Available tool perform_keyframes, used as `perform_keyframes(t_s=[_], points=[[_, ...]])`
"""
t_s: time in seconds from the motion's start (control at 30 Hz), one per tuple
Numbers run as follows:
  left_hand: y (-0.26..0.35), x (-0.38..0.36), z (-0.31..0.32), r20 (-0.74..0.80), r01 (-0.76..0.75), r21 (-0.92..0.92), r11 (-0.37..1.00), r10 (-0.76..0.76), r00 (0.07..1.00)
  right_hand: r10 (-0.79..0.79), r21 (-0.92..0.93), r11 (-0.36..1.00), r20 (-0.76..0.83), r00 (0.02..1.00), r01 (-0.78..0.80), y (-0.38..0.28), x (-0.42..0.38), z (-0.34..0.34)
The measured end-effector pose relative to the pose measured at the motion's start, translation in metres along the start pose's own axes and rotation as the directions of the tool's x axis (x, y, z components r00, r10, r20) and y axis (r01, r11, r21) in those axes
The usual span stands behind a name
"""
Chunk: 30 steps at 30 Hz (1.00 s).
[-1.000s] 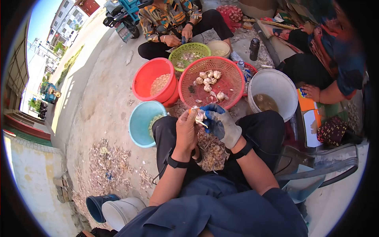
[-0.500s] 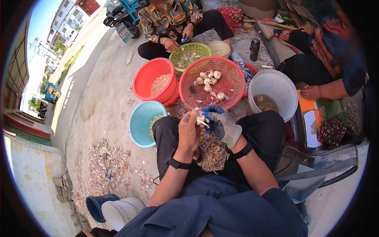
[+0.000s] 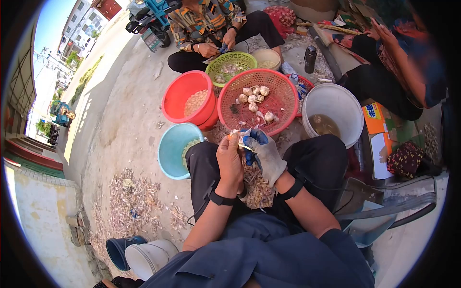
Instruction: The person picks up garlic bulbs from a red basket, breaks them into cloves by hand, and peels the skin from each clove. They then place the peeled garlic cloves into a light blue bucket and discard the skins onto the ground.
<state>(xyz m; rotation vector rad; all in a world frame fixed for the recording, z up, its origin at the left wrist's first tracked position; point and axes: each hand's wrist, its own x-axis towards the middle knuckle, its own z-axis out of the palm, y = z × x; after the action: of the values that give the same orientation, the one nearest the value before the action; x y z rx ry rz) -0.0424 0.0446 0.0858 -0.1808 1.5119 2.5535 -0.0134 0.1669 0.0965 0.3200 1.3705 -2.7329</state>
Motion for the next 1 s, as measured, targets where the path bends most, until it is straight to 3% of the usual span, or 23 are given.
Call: perform_keyframes(t_s=[0.2, 0.33, 0.53, 0.6, 0.63, 0.7, 0.8, 0.87, 0.97, 1.0], points=[[0.001, -0.001, -0.001, 0.024, 0.010, 0.024, 1.000, -0.011, 1.000, -0.171, -0.227, 0.960, -0.003, 0.985, 0.166, -0.002, -0.003, 0.002], [-0.003, 0.003, -0.004, 0.067, 0.024, 0.041, 0.999, -0.026, 0.997, -0.106, -0.241, 0.965, -0.011, 0.994, 0.101, -0.009, -0.004, -0.001], [-0.002, 0.002, 0.005, 0.104, 0.039, -0.029, 0.999, -0.036, 0.994, -0.192, -0.243, 0.957, -0.111, 0.975, 0.160, -0.008, 0.001, -0.001], [0.003, 0.001, 0.009, 0.111, 0.056, -0.052, 0.997, -0.050, 0.993, 0.062, 0.242, 0.969, -0.005, 0.998, -0.059, -0.010, 0.003, -0.007], [0.006, 0.002, 0.011, 0.096, 0.079, -0.090, 0.993, -0.071, 0.993, 0.062, 0.242, 0.969, -0.006, 0.998, -0.059, -0.005, 0.007, -0.013], [0.014, 0.001, 0.017, 0.081, 0.102, -0.128, 0.987, -0.092, 0.992, 0.052, 0.602, 0.774, 0.250, 0.967, -0.197, 0.009, 0.016, -0.026], [0.017, 0.006, 0.012, 0.081, 0.076, -0.253, 0.965, -0.057, 0.995, 0.095, 0.558, 0.797, 0.264, 0.960, -0.232, 0.002, 0.007, -0.019], [0.016, 0.007, 0.008, 0.034, 0.058, -0.217, 0.975, -0.051, 0.998, 0.131, 0.542, 0.806, 0.231, 0.964, -0.239, 0.006, 0.008, -0.017], [0.008, 0.008, 0.005, -0.027, 0.043, -0.172, 0.984, -0.048, 0.998, 0.079, 0.378, 0.916, 0.157, 0.984, -0.134, 0.010, 0.009, -0.009], [0.004, 0.008, 0.005, -0.041, 0.040, -0.166, 0.985, -0.047, 0.998, -0.019, 0.160, 0.987, 0.089, 0.996, 0.004, 0.011, 0.008, -0.005]])
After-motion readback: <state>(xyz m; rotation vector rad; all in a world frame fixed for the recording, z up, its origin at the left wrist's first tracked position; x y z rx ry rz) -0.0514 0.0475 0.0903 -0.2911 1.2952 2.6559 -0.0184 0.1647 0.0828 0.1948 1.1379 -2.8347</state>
